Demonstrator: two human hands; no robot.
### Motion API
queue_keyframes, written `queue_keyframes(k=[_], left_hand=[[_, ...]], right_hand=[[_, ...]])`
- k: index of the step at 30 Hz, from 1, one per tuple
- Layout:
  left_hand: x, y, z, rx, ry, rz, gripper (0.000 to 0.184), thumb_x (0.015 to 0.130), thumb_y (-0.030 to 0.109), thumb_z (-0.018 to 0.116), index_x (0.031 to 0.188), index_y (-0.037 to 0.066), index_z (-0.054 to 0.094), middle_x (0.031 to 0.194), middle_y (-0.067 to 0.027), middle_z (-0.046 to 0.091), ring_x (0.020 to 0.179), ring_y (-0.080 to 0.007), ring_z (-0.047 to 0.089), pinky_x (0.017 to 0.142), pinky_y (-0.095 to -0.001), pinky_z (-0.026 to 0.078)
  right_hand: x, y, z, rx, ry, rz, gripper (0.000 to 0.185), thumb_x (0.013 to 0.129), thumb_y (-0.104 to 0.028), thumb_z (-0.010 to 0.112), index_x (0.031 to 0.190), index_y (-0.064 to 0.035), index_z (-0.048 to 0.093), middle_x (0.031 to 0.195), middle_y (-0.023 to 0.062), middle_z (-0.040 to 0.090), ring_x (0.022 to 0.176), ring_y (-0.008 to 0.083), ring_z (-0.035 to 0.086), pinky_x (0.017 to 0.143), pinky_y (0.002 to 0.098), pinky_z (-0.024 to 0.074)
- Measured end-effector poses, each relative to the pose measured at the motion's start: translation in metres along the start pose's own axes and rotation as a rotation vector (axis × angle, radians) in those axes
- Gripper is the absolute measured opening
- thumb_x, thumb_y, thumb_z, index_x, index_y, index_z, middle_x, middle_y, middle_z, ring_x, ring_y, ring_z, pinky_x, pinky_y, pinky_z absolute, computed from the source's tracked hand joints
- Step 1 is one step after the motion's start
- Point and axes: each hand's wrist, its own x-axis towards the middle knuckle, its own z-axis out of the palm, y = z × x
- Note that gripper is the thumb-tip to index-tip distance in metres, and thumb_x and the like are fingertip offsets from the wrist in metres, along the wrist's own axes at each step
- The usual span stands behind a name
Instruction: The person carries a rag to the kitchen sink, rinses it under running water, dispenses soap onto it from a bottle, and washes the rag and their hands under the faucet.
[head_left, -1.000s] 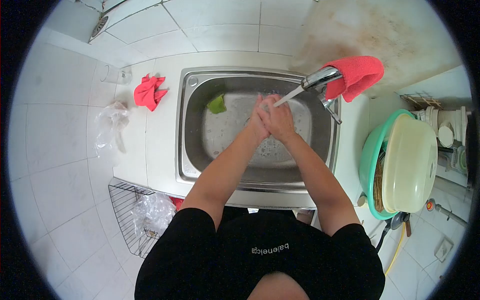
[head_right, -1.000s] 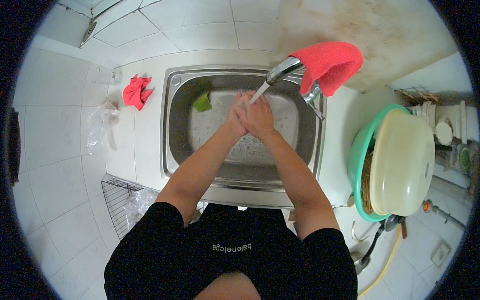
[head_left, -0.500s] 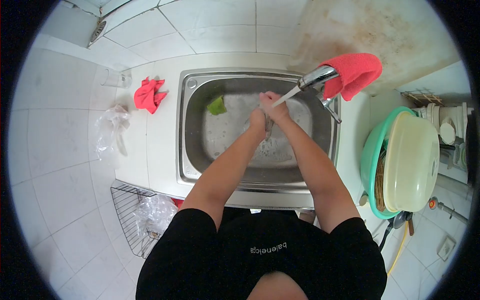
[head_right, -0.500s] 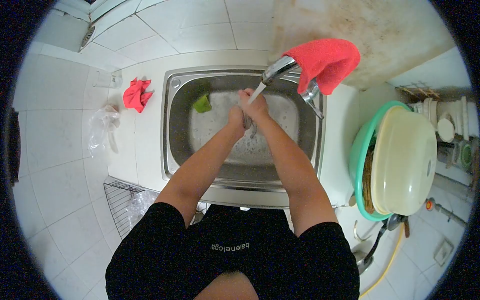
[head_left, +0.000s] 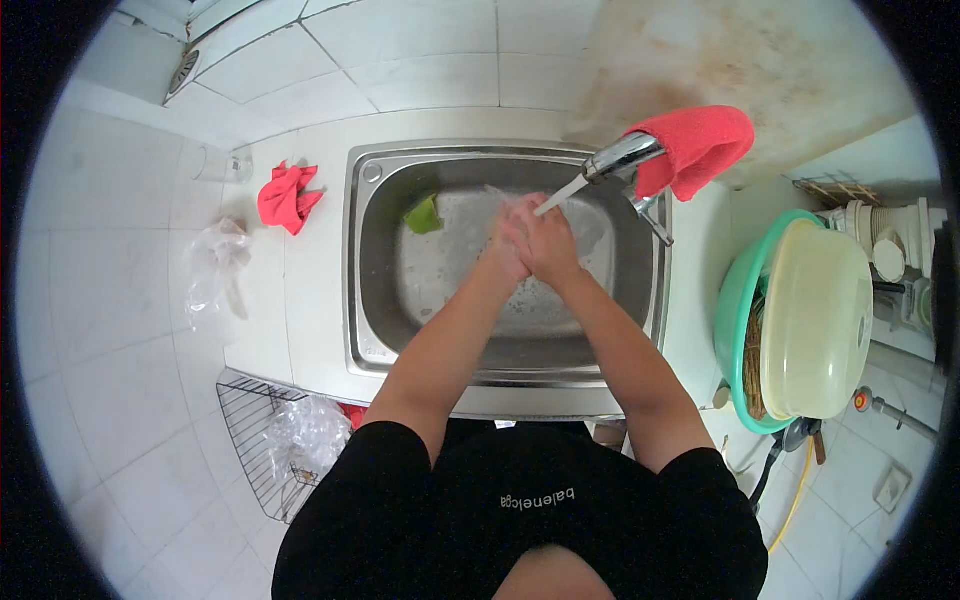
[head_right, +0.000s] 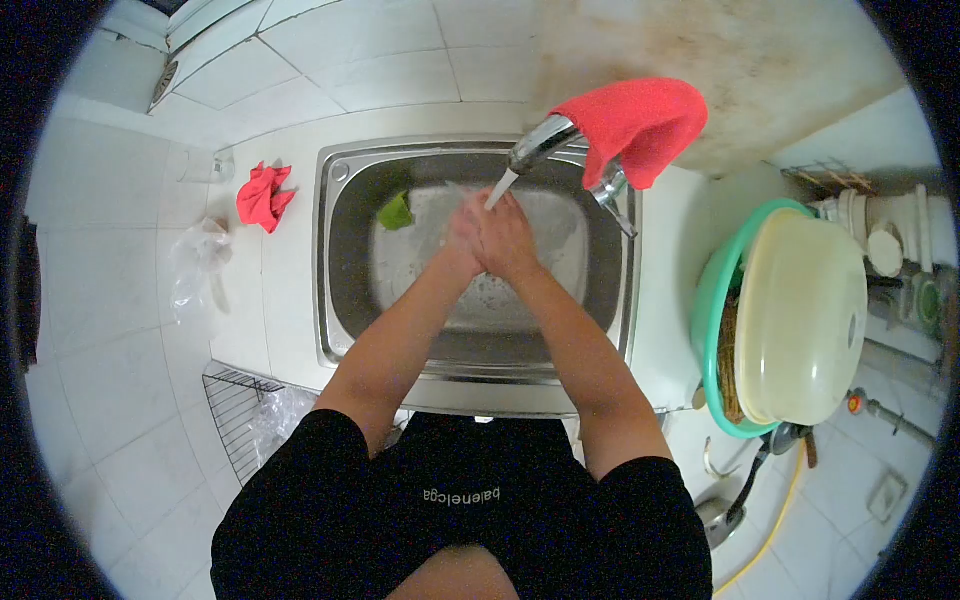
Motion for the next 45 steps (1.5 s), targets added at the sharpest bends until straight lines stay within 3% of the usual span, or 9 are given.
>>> queue_keyframes(k=[9, 11, 12, 14, 16, 30, 36, 42, 45], left_hand=[[0.002, -0.004, 0.015, 0.111, 0.690, -0.033, 0.037, 0.085, 0.035, 0.027, 0.097, 0.008, 0.049, 0.095, -0.0097, 0.054, 0.089, -0.0248, 0.051, 0.080, -0.0402, 0.040], [-0.002, -0.002, 0.027, 0.198, 0.741, -0.004, 0.038, 0.084, 0.035, 0.029, 0.099, 0.006, 0.047, 0.097, -0.0110, 0.052, 0.091, -0.0240, 0.050, 0.080, -0.0385, 0.040], [-0.005, -0.001, 0.031, 0.286, 0.792, 0.020, 0.038, 0.084, 0.035, 0.031, 0.101, 0.004, 0.046, 0.100, -0.0122, 0.050, 0.094, -0.0233, 0.049, 0.079, -0.0369, 0.041], [-0.004, 0.007, 0.025, 0.196, 0.666, 0.013, 0.036, 0.083, 0.032, 0.032, 0.099, 0.004, 0.046, 0.097, -0.0117, 0.051, 0.091, -0.0228, 0.050, 0.076, -0.0354, 0.042], [-0.004, 0.012, 0.018, 0.083, 0.482, -0.001, 0.032, 0.083, 0.030, 0.034, 0.097, 0.004, 0.048, 0.094, -0.0111, 0.052, 0.088, -0.0222, 0.051, 0.073, -0.0338, 0.043], [-0.041, 0.006, 0.009, 0.349, 0.699, -0.055, 0.025, 0.082, 0.026, 0.034, 0.087, 0.008, 0.050, 0.081, -0.0065, 0.053, 0.073, -0.0202, 0.053, 0.061, -0.0317, 0.044], [-0.082, 0.005, 0.015, 0.418, 0.697, -0.074, 0.024, 0.082, 0.028, 0.035, 0.091, 0.012, 0.050, 0.087, -0.0060, 0.054, 0.077, -0.0179, 0.053, 0.061, -0.0322, 0.044], [-0.126, 0.034, 0.042, 0.994, 0.875, -0.283, 0.034, 0.080, 0.038, 0.044, 0.101, 0.011, 0.048, 0.094, -0.0040, 0.051, 0.089, -0.0185, 0.048, 0.073, -0.0330, 0.041], [-0.144, 0.053, 0.059, 0.911, 0.575, -0.211, 0.038, 0.077, 0.029, 0.055, 0.108, 0.008, 0.046, 0.098, -0.0039, 0.049, 0.091, -0.0169, 0.047, 0.074, -0.0313, 0.041]], right_hand=[[0.012, 0.014, 0.023, 0.103, -0.296, 0.262, 0.021, 0.072, -0.024, 0.050, 0.076, -0.0037, 0.052, 0.077, 0.0165, 0.051, 0.080, 0.0339, 0.049, 0.071, 0.0406, 0.0394], [0.013, 0.013, 0.027, 0.583, -0.114, 0.824, 0.024, 0.072, -0.027, 0.053, 0.080, -0.0042, 0.052, 0.079, 0.0162, 0.051, 0.078, 0.0328, 0.049, 0.070, 0.0397, 0.0395], [0.010, 0.011, 0.026, 0.583, -0.118, 0.821, 0.024, 0.072, -0.027, 0.053, 0.080, -0.0042, 0.052, 0.079, 0.0162, 0.051, 0.078, 0.0328, 0.049, 0.070, 0.0397, 0.0395], [0.000, 0.001, 0.020, 0.074, 0.080, 0.362, 0.029, 0.071, -0.031, 0.055, 0.083, -0.0047, 0.052, 0.081, 0.0162, 0.052, 0.080, 0.0317, 0.049, 0.070, 0.0385, 0.0395], [0.004, -0.008, 0.014, 0.063, 0.028, 0.397, 0.028, 0.072, -0.030, 0.054, 0.084, -0.0047, 0.051, 0.082, 0.0160, 0.052, 0.081, 0.0321, 0.048, 0.071, 0.0385, 0.0394], [-0.011, -0.030, 0.026, 0.047, -0.336, 0.605, 0.032, 0.082, -0.031, 0.035, 0.075, -0.0045, 0.050, 0.073, 0.0174, 0.056, 0.071, 0.0337, 0.054, 0.064, 0.0424, 0.0416], [-0.046, -0.049, 0.047, 0.221, -0.296, 0.581, 0.028, 0.082, -0.028, 0.037, 0.077, -0.0041, 0.051, 0.074, 0.0185, 0.054, 0.072, 0.0366, 0.050, 0.063, 0.0421, 0.0382], [-0.063, -0.069, 0.020, 0.532, -0.435, 0.837, 0.024, 0.080, -0.030, 0.048, 0.085, -0.0064, 0.051, 0.077, 0.0088, 0.054, 0.072, 0.0197, 0.054, 0.061, 0.0334, 0.0430], [-0.073, -0.076, -0.013, 1.056, -0.305, 1.045, 0.027, 0.076, -0.024, 0.057, 0.095, -0.0075, 0.048, 0.087, 0.0026, 0.049, 0.075, 0.0134, 0.052, 0.063, 0.0274, 0.0461]])
